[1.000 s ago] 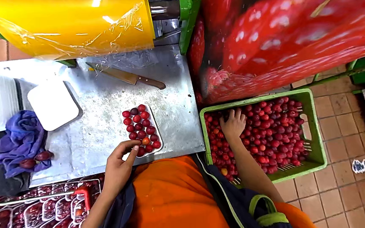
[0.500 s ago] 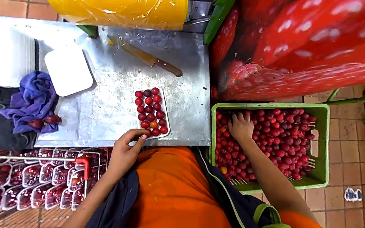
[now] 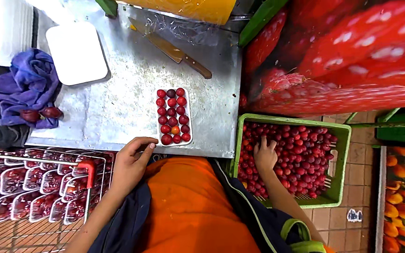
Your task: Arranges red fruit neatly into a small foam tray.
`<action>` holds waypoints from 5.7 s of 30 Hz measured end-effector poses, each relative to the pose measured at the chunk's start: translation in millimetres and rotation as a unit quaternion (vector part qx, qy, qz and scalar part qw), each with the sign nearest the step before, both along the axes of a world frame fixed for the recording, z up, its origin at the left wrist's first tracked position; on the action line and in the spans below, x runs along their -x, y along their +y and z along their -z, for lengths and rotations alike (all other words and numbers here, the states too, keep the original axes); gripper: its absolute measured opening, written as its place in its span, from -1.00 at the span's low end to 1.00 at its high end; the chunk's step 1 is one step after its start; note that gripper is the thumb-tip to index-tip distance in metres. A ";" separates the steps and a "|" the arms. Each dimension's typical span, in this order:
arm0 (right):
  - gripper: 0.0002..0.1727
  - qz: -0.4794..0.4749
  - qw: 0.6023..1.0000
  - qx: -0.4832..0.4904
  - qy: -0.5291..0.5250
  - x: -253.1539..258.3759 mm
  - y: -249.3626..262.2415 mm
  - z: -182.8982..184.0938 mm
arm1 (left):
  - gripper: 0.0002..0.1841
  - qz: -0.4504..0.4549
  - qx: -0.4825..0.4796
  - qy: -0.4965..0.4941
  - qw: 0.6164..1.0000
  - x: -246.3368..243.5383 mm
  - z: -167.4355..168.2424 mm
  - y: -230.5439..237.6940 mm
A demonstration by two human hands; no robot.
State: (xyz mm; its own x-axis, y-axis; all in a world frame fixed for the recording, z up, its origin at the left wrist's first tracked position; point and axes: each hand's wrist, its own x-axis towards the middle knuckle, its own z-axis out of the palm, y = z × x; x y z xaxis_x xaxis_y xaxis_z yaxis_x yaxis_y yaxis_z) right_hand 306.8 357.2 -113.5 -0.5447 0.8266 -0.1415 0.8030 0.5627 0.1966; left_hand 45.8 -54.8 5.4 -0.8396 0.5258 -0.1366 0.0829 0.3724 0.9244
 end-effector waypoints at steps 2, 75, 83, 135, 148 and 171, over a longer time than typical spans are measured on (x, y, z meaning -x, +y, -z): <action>-0.49 -0.011 0.994 0.029 0.108 -6.8 0.9 -4.6 | -0.79 0.000 -0.003 0.007 1.000 3.7 -2.5 1.4; -0.53 -0.289 0.866 0.387 0.130 243.1 -180.2 -133.4 | -0.70 0.207 0.081 0.075 0.972 83.1 24.8 31.4; -0.47 -0.276 0.796 0.489 0.228 236.1 -175.0 -126.0 | -0.57 0.181 0.072 0.061 0.979 70.8 25.8 41.0; -0.50 -0.066 0.964 0.238 0.102 57.2 25.8 -35.1 | -0.68 0.038 0.114 0.063 0.991 59.5 21.3 47.6; -0.35 0.044 0.982 0.185 -0.006 44.4 -23.0 -28.0 | -0.72 0.031 0.051 0.053 0.997 69.5 22.5 29.5; -0.67 0.144 0.546 0.552 0.613 65.0 -64.7 -129.0 | -0.75 -0.007 -0.002 0.061 0.998 81.0 23.9 1.7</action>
State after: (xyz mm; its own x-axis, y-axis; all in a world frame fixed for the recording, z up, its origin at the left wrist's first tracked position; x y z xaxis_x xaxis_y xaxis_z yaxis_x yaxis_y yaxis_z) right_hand 241.8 292.6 15.5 -0.6599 0.6822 -0.3148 0.0360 -0.3899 -0.9202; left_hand -35.2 -53.1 -18.5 -0.8573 0.5138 -0.0307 0.1896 0.3707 0.9092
